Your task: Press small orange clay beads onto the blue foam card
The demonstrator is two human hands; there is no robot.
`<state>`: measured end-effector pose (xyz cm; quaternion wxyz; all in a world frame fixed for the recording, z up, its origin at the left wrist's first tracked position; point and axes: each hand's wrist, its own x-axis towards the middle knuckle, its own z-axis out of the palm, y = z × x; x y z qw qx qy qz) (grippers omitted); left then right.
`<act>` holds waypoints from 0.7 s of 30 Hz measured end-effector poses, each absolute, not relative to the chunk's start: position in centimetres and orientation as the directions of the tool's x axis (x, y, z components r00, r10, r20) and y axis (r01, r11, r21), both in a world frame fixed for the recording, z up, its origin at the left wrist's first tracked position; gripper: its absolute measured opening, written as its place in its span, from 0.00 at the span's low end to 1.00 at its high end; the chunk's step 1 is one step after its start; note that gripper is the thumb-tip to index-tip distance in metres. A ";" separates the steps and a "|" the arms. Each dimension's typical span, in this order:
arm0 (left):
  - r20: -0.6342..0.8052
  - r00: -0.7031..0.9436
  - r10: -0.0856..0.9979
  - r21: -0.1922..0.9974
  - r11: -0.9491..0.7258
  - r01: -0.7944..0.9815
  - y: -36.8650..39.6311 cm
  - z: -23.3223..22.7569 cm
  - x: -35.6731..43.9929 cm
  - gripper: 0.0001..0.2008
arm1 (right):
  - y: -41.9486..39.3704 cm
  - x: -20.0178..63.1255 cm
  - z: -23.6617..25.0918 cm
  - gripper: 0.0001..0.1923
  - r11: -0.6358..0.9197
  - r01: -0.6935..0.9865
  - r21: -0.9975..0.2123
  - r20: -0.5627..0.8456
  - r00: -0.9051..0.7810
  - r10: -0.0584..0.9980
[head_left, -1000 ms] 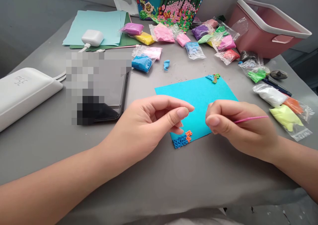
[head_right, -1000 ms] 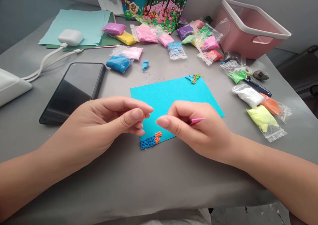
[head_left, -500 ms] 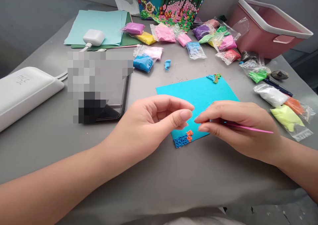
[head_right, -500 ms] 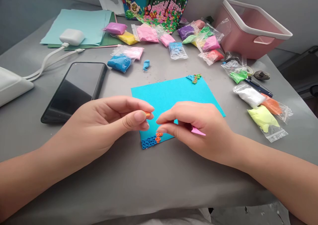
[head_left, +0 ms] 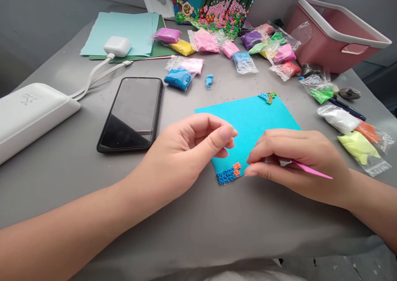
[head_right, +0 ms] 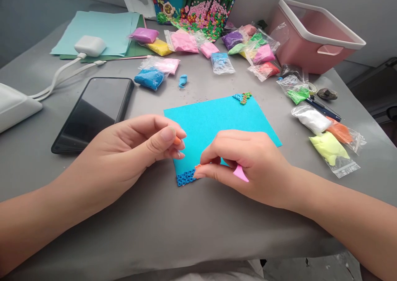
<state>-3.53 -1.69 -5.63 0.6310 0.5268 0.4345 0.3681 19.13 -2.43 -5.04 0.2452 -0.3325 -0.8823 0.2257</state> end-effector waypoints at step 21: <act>-0.185 0.352 0.918 0.979 0.203 -0.016 -1.7 -5.5 -3.5 0.11 | -2.4 20.1 -6.3 0.18 0.662 0.444 -0.604 0.110 -0.776 0.621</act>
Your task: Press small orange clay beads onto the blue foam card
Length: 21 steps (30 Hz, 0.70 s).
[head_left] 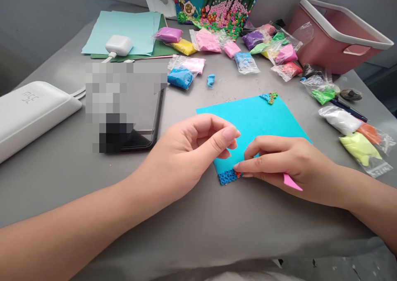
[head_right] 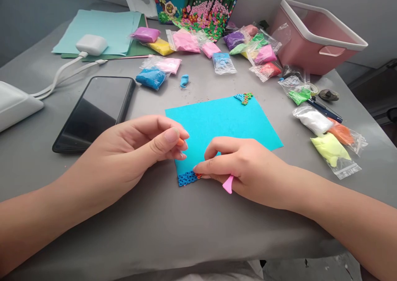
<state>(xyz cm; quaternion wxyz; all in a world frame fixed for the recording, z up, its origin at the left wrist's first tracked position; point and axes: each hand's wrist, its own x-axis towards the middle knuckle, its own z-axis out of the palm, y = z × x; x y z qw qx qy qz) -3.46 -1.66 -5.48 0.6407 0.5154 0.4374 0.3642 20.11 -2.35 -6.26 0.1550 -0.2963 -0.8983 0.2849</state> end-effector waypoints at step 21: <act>-0.209 0.399 0.893 0.973 0.232 -0.009 -1.6 -5.7 -3.4 0.06 | -2.3 19.9 -6.4 0.11 0.603 0.467 -0.647 0.074 -0.748 0.659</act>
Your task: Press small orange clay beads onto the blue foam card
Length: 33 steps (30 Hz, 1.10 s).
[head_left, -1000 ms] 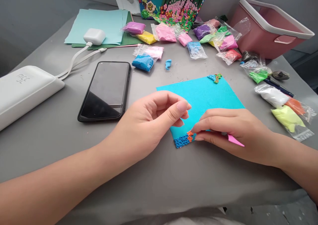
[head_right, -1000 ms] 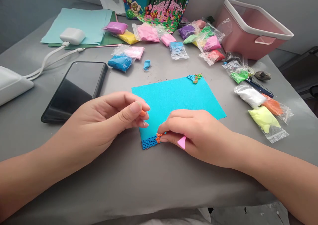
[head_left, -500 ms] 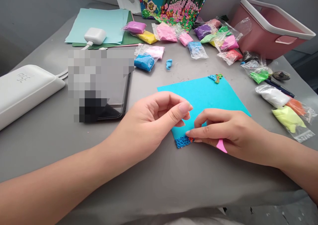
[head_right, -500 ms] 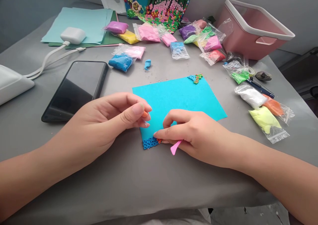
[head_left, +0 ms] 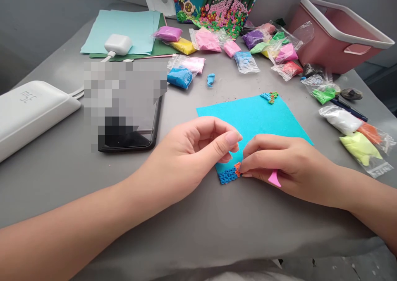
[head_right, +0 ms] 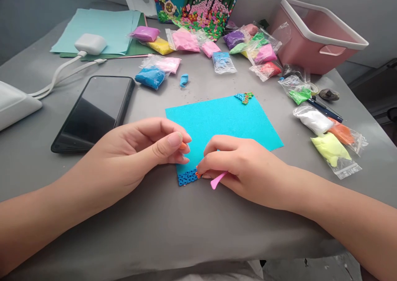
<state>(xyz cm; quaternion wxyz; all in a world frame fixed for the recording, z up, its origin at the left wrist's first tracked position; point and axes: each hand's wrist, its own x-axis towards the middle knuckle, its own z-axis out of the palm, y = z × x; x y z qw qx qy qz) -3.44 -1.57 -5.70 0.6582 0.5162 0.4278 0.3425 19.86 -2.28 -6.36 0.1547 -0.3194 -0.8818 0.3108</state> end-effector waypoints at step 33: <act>-0.161 0.488 0.858 0.986 0.163 0.038 -1.9 -5.8 -3.3 0.09 | -1.4 19.2 -5.2 0.41 -0.124 0.021 -0.992 -0.122 -0.395 0.911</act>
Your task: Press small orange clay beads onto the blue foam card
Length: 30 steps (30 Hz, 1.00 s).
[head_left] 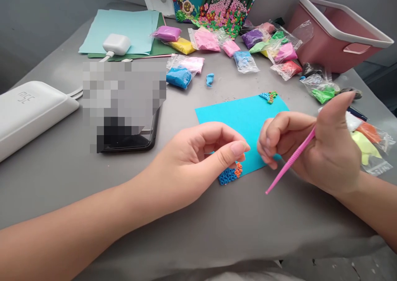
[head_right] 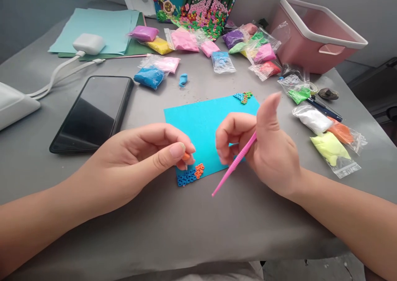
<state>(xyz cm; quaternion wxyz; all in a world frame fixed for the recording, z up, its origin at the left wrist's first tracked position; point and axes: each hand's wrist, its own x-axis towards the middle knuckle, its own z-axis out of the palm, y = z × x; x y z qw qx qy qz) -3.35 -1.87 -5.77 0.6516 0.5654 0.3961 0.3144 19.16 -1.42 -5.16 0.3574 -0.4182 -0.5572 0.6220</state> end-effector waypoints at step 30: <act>-0.204 0.434 0.877 0.966 0.254 -0.058 -1.8 -5.9 -3.2 0.06 | -2.3 19.4 -5.7 0.10 0.119 0.278 -0.953 -0.052 -0.537 0.842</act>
